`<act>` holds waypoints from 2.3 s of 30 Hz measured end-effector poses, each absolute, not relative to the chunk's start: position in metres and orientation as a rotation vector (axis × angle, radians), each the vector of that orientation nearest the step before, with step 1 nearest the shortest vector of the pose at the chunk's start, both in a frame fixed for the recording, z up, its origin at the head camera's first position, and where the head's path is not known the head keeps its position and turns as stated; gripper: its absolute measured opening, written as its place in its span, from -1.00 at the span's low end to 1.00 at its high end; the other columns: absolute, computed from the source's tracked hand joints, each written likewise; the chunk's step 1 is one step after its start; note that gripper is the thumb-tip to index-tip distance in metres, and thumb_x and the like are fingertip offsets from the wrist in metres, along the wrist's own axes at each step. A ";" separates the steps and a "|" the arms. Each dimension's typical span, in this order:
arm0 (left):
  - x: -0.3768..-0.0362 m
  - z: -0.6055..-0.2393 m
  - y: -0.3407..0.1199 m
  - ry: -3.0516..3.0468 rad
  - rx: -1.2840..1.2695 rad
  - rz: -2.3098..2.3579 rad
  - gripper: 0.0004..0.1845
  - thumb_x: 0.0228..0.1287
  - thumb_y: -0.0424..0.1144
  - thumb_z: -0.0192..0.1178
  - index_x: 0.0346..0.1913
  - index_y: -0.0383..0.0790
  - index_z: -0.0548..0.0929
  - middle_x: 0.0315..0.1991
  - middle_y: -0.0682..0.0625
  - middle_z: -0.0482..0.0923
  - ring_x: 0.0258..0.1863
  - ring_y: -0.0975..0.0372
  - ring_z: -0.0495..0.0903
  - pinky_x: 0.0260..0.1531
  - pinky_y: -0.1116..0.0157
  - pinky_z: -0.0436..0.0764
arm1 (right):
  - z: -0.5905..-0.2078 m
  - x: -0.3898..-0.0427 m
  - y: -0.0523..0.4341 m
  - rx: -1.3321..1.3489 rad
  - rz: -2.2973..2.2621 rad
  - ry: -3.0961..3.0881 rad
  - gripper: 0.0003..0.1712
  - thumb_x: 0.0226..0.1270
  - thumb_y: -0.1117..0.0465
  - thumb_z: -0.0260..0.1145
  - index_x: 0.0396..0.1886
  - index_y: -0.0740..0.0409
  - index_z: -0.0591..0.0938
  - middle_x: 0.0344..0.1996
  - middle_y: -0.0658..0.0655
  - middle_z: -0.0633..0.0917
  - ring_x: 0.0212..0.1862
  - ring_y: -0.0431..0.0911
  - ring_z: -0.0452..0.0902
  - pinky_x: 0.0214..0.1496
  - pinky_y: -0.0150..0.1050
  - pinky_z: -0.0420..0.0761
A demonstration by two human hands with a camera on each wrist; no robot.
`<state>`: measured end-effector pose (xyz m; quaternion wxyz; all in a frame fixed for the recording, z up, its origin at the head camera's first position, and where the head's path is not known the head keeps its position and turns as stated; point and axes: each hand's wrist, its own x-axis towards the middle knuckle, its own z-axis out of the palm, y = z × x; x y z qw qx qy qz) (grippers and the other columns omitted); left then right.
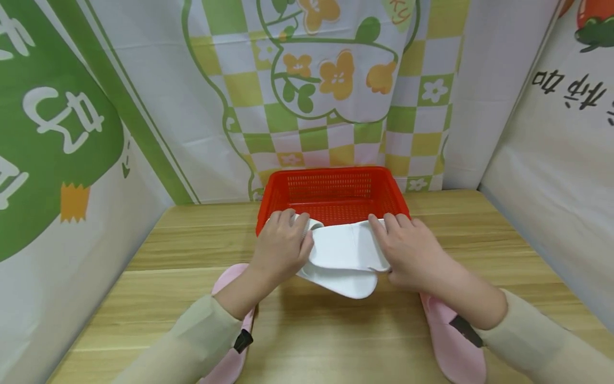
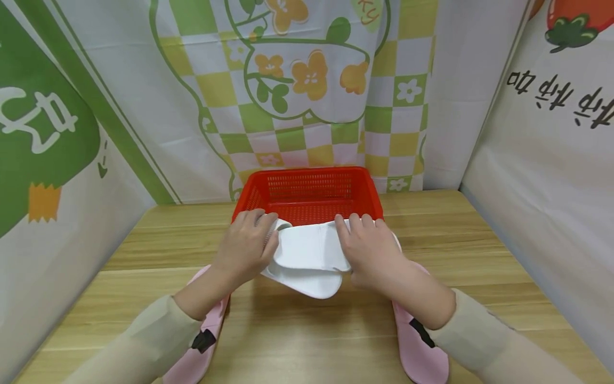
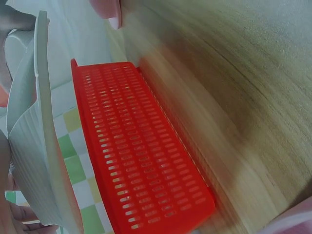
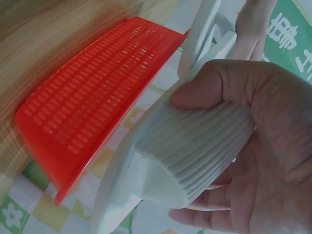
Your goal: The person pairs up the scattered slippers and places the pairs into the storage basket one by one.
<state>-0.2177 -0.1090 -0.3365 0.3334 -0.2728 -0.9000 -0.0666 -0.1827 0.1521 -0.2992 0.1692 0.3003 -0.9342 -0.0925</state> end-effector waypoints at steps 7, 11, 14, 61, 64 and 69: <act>-0.218 -0.338 -0.106 -2.357 -0.703 -0.145 -0.66 0.30 -0.15 0.00 -0.05 -0.29 0.62 -0.17 -0.26 0.60 -0.23 -0.07 0.54 -0.15 0.08 0.57 | -0.298 -0.180 0.144 0.819 -0.336 -2.669 0.07 -0.33 -0.03 0.56 0.25 0.37 0.42 -0.18 0.33 0.55 -0.18 0.17 0.49 -0.24 -0.04 0.57; -0.218 -0.339 -0.106 -2.357 -0.702 -0.138 -0.67 0.30 -0.15 0.00 -0.07 -0.29 0.62 -0.19 -0.27 0.60 -0.23 -0.08 0.54 -0.14 0.08 0.56 | -0.297 -0.179 0.142 0.806 -0.357 -2.681 0.10 -0.34 -0.06 0.58 0.27 0.37 0.42 -0.20 0.32 0.54 -0.20 0.16 0.48 -0.26 -0.05 0.57; -0.218 -0.339 -0.106 -2.355 -0.702 -0.136 -0.68 0.29 -0.16 0.01 -0.09 -0.30 0.62 -0.21 -0.26 0.61 -0.23 -0.07 0.54 -0.15 0.09 0.56 | -0.298 -0.180 0.143 0.819 -0.330 -2.675 0.12 -0.35 -0.05 0.58 0.28 0.37 0.40 -0.19 0.33 0.54 -0.19 0.16 0.48 -0.23 -0.04 0.57; -0.218 -0.338 -0.121 -2.259 -0.712 -0.296 -0.62 0.31 -0.21 -0.16 -0.12 -0.34 0.64 -0.26 -0.29 0.60 -0.25 -0.11 0.53 -0.22 0.04 0.52 | -0.329 -0.210 0.186 1.307 0.292 -2.365 0.03 0.14 -0.30 0.33 0.40 0.28 0.28 0.21 0.23 0.45 0.21 0.06 0.37 0.26 0.04 0.34; -0.219 -0.340 -0.120 -2.262 -0.710 -0.296 -0.62 0.31 -0.21 -0.16 -0.13 -0.33 0.64 -0.26 -0.29 0.60 -0.24 -0.11 0.53 -0.22 0.04 0.53 | -0.329 -0.210 0.185 1.301 0.308 -2.364 0.00 0.14 -0.29 0.33 0.39 0.27 0.29 0.18 0.21 0.46 0.17 0.04 0.39 0.21 0.01 0.40; -0.219 -0.340 -0.119 -2.292 -0.697 -0.287 -0.63 0.30 -0.21 -0.15 -0.12 -0.32 0.63 -0.25 -0.28 0.61 -0.24 -0.09 0.53 -0.22 0.06 0.53 | -0.329 -0.211 0.183 1.280 0.319 -2.364 -0.03 0.13 -0.28 0.32 0.36 0.25 0.33 0.13 0.19 0.48 0.09 0.02 0.43 0.11 -0.05 0.50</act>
